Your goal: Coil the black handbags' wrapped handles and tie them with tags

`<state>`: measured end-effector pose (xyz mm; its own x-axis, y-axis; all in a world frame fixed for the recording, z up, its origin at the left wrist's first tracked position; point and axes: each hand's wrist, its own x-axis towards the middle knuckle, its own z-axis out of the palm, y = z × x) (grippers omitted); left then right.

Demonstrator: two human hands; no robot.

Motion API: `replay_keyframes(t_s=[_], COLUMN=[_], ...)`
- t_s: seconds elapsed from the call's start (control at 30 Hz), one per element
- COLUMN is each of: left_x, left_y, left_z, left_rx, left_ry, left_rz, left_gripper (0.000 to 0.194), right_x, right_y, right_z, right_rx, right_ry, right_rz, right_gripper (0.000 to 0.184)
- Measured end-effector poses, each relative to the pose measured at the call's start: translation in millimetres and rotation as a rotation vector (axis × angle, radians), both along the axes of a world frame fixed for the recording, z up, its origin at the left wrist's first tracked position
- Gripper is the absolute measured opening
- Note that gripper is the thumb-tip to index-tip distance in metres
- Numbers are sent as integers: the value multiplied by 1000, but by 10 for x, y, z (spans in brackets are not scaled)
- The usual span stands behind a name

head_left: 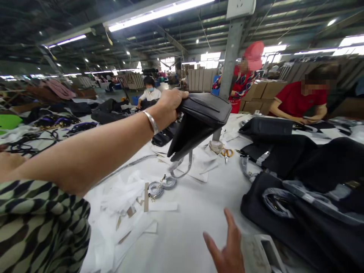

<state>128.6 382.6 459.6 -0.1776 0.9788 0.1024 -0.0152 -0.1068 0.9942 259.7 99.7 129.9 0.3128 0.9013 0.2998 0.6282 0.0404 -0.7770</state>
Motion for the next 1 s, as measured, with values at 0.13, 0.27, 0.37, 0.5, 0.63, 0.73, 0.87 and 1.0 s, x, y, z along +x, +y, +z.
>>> replay_keyframes(t_s=[0.13, 0.27, 0.37, 0.5, 0.63, 0.73, 0.87, 1.0], left_x=[250, 365, 372, 355, 368, 339, 64, -516], left_y=[-583, -1135, -1470, -1751, -1862, -1870, -1891, -2146], left_z=[-342, -572, -607, -519, -405, -453, -938, -1902], left_rx=[-82, -183, -200, -154, -74, -85, -62, -98], left_ry=[-242, -415, -484, -454, -317, -208, -124, 74], left_rz=[-16, -101, -184, -349, -489, -622, -631, -458], left_gripper=[13, 14, 17, 21, 24, 26, 16, 13], right_x=[-234, -550, -560, -347, -265, -208, 113, 404], right_y=[699, 986, 945, 699, 343, 131, 138, 191], right_z=[656, 939, 970, 1127, 1444, 1476, 821, -316], right_rx=[115, 236, 334, 366, 419, 276, 21, -261], right_ry=[200, 356, 433, 495, 785, 983, 1090, 1061], right_rz=[-12, -106, -308, -378, -243, -165, -122, -162], right_gripper=[109, 101, 69, 34, 33, 42, 49, 42])
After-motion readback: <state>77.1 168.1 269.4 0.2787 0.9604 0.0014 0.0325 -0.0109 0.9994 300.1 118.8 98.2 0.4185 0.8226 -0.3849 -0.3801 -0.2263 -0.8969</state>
